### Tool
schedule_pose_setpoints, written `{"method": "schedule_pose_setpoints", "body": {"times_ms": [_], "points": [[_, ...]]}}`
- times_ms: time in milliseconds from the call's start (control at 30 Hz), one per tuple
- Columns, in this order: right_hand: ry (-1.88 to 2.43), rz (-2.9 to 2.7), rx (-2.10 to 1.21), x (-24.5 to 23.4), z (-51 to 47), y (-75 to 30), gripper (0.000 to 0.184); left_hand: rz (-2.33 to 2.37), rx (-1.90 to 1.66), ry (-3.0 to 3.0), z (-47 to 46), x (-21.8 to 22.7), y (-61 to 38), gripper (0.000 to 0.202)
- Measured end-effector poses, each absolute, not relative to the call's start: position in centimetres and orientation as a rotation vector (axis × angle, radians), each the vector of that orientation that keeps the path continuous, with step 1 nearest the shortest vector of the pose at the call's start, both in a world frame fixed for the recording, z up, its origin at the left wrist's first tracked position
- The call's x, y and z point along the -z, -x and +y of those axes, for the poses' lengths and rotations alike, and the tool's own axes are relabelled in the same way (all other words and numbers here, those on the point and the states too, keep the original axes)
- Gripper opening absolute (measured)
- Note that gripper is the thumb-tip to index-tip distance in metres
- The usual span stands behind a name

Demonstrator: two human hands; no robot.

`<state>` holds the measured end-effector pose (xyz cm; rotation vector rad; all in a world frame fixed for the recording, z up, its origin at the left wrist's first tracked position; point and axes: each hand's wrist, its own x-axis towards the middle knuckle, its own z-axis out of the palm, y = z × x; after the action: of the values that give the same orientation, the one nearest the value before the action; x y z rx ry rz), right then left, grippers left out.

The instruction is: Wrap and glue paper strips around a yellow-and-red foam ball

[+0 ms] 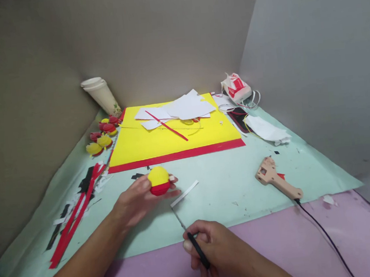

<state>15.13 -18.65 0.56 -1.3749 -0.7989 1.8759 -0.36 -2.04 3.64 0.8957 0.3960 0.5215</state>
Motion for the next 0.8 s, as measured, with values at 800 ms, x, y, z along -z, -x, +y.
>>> {"method": "schedule_pose_setpoints", "body": {"times_ms": [800], "points": [[1.493, -0.793, -1.468, -5.3, -20.8, -17.8, 0.051, 0.4, -0.658, -0.766, -1.6, -2.9, -0.1, 0.031]]}}
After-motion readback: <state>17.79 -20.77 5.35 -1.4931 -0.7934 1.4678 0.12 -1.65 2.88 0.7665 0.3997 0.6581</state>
